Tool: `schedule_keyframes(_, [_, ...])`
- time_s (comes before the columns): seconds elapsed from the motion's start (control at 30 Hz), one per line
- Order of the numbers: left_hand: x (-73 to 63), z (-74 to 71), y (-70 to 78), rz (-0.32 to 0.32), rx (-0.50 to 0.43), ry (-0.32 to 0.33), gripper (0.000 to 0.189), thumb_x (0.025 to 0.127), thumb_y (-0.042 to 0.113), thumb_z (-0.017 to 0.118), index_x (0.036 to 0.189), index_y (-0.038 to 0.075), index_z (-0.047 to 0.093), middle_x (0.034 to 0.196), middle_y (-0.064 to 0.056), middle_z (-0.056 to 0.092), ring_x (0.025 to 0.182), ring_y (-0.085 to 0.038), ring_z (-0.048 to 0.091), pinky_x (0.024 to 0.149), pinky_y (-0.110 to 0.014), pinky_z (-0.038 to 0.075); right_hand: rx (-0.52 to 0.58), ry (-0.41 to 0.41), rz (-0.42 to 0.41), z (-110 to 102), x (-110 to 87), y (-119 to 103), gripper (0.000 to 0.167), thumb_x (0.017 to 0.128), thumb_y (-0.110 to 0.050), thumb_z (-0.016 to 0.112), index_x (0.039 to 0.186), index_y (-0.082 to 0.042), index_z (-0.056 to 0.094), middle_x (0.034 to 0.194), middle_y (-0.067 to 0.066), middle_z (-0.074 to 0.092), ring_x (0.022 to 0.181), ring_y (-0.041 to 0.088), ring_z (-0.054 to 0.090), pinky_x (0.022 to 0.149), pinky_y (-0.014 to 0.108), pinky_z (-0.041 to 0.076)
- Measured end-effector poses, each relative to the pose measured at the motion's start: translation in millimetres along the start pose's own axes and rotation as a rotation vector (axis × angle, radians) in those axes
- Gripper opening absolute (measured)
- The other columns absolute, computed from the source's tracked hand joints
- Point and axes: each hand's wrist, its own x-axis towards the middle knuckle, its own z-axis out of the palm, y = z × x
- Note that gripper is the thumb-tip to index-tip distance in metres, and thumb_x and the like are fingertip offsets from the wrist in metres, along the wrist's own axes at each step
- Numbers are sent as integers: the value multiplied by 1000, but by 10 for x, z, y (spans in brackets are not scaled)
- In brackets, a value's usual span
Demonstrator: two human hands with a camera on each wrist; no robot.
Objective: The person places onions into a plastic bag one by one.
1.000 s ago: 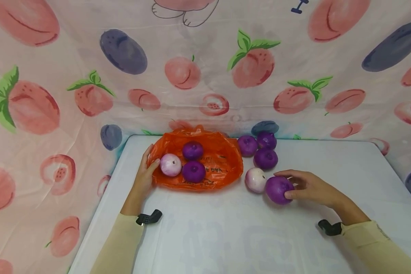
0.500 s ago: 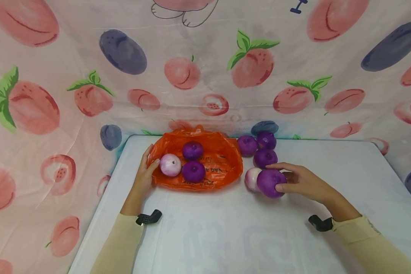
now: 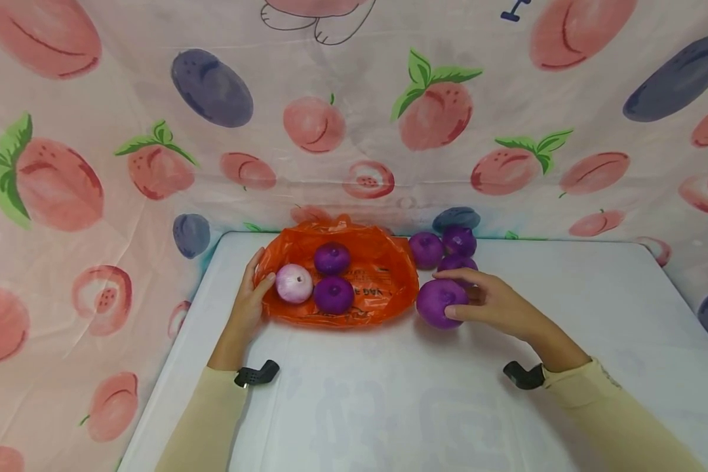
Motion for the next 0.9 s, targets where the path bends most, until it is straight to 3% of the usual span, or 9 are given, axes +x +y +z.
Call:
schedule_keyframes(0.2, [-2, 2, -2, 3, 4, 0, 67, 107, 29, 53, 163, 37, 17, 169, 10, 22, 156, -20, 21, 123, -41, 34, 65, -2, -37, 99, 100, -74, 57, 91, -17, 77, 144, -18, 56, 142, 13, 57, 124, 36, 63, 94, 28, 60])
schedule_keyframes(0.5, [-1, 8, 6, -2, 9, 3, 67, 107, 31, 53, 163, 38, 18, 169, 10, 21, 157, -19, 21, 126, -48, 29, 101, 50, 18, 239, 239, -196, 56, 92, -24, 78, 143, -20, 56, 140, 15, 57, 118, 35, 67, 93, 37, 61])
schedule_keyframes(0.9, [-13, 11, 18, 4, -14, -5, 68, 107, 28, 53, 164, 34, 16, 169, 9, 22, 156, -19, 22, 122, -37, 36, 97, 107, 84, 412, 436, -316, 61, 89, -33, 80, 144, -25, 56, 145, 12, 55, 120, 34, 66, 97, 45, 60])
